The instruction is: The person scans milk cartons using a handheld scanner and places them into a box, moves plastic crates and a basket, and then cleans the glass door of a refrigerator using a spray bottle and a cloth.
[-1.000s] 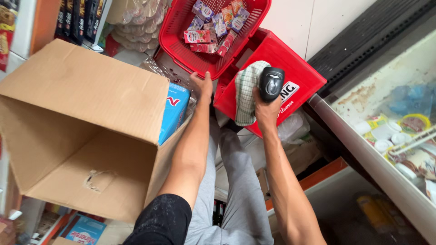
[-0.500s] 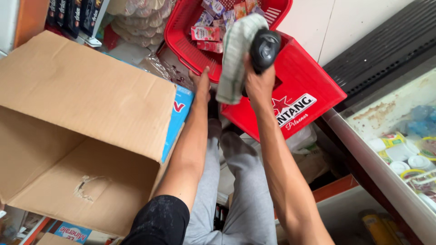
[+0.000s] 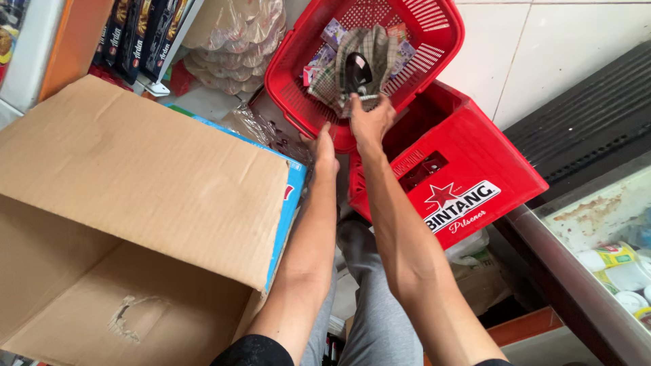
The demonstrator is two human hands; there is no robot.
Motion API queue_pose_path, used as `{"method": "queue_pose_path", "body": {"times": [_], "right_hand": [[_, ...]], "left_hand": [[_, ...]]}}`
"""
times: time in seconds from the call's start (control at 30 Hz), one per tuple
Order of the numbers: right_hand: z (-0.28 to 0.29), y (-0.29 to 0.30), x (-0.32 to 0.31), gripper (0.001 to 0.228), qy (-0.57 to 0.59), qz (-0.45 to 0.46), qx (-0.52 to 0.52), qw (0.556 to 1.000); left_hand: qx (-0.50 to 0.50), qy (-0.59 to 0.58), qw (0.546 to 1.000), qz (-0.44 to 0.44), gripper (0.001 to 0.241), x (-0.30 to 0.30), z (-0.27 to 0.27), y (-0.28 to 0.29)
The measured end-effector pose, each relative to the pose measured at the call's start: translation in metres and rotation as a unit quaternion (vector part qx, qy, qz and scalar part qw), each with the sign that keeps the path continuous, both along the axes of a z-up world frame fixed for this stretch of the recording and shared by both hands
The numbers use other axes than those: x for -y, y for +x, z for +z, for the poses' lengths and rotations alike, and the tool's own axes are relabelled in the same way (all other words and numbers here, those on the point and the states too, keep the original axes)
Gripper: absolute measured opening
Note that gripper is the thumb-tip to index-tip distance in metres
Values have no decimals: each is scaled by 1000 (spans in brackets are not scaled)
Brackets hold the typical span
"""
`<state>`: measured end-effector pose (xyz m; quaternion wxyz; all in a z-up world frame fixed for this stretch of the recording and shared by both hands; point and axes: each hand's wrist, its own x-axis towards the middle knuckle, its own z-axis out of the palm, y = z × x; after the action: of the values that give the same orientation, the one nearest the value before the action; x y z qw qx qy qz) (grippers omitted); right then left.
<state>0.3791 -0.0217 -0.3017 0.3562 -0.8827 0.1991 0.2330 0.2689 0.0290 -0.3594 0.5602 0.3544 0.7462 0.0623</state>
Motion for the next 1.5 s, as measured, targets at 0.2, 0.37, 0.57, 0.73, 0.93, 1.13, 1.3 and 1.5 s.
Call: {"method": "queue_pose_path", "body": {"times": [0.2,0.37,0.57,0.73,0.93,1.13,1.3,1.5], "right_hand": [[2,-24,-11,81,-107,-175,28,978],[-4,-12,17,80,-121,-230,-5,966],[-21,-7,35,38,39,-252,-87,963],[-14,6,32,34,179,-298,-30,937],[28,13,41,24,219,-312,-11,925],[93,50,55,20,359,-275,21,892],[186,56,55,20,300,-220,79,925],[309,31,100,23,274,-107,177,939]], "left_hand": [[-87,-99,991,-21,110,-8,16,4],[-145,-59,975,-159,80,-1,19,15],[-55,26,998,-32,46,-19,14,27],[62,-14,995,77,52,-12,-2,25],[52,92,993,48,42,10,9,44],[175,92,980,1,13,-6,127,81],[223,95,970,-18,15,-5,233,102],[224,146,950,-163,28,26,357,73]]}}
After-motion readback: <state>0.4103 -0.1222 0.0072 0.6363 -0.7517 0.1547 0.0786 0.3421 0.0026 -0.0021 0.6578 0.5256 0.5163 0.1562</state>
